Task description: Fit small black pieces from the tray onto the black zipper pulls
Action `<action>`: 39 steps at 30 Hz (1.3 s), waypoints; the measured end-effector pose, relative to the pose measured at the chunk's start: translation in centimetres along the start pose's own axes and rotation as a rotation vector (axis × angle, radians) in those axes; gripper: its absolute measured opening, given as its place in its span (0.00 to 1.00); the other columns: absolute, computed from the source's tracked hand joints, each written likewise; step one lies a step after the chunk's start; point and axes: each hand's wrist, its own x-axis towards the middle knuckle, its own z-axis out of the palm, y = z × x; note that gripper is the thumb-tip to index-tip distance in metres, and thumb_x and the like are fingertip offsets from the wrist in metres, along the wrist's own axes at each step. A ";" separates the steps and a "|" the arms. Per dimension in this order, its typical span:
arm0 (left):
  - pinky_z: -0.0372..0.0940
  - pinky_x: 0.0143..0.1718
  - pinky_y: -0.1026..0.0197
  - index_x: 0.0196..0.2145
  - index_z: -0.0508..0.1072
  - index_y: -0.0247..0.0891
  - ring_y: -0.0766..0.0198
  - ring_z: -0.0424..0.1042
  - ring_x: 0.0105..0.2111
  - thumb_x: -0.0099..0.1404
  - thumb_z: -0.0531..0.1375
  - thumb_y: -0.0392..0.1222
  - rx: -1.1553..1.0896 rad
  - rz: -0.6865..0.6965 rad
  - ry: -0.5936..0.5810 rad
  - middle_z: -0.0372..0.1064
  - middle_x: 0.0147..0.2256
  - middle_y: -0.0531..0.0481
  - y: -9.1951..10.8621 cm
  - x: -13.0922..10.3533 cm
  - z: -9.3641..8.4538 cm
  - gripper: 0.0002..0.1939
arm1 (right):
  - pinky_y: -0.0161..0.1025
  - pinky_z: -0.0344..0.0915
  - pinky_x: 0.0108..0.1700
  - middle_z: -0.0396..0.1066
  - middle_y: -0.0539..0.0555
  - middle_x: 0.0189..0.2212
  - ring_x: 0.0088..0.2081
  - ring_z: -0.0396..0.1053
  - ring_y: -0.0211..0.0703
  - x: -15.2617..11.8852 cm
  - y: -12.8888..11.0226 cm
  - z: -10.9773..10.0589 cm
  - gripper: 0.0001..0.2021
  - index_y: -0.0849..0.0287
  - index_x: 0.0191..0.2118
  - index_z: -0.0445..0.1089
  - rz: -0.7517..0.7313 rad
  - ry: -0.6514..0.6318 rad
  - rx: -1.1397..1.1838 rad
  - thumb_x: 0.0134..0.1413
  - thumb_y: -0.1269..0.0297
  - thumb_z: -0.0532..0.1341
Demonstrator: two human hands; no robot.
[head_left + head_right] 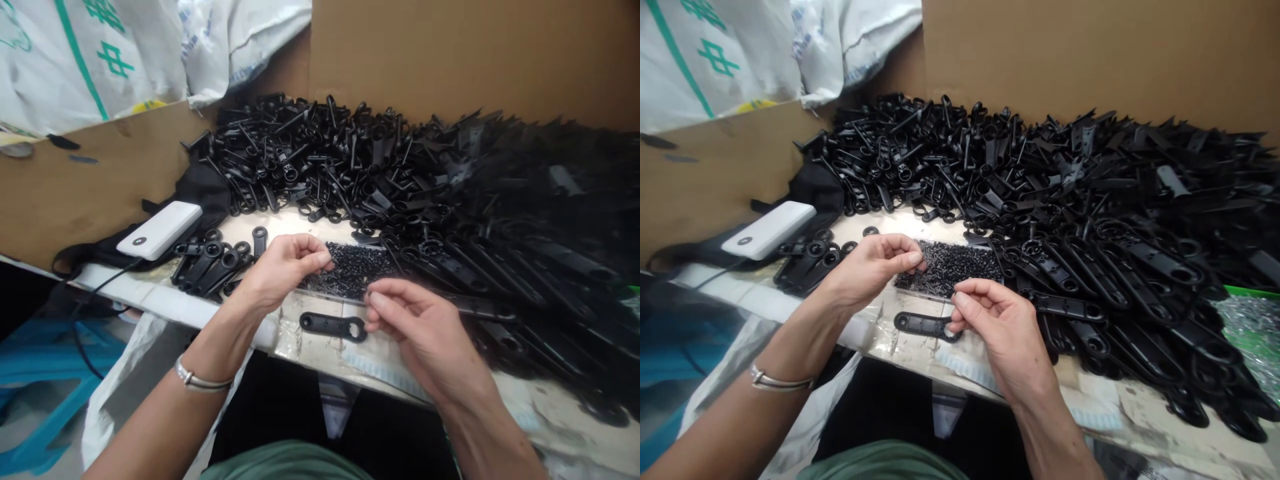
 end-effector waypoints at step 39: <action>0.68 0.32 0.67 0.31 0.72 0.33 0.69 0.74 0.25 0.52 0.70 0.32 -0.541 -0.106 -0.053 0.74 0.24 0.53 -0.3 -5.1 4.4 0.11 | 0.34 0.64 0.30 0.69 0.47 0.29 0.24 0.65 0.31 -1.9 0.9 1.4 0.06 0.56 0.34 0.76 -0.197 0.074 0.070 0.46 0.66 0.69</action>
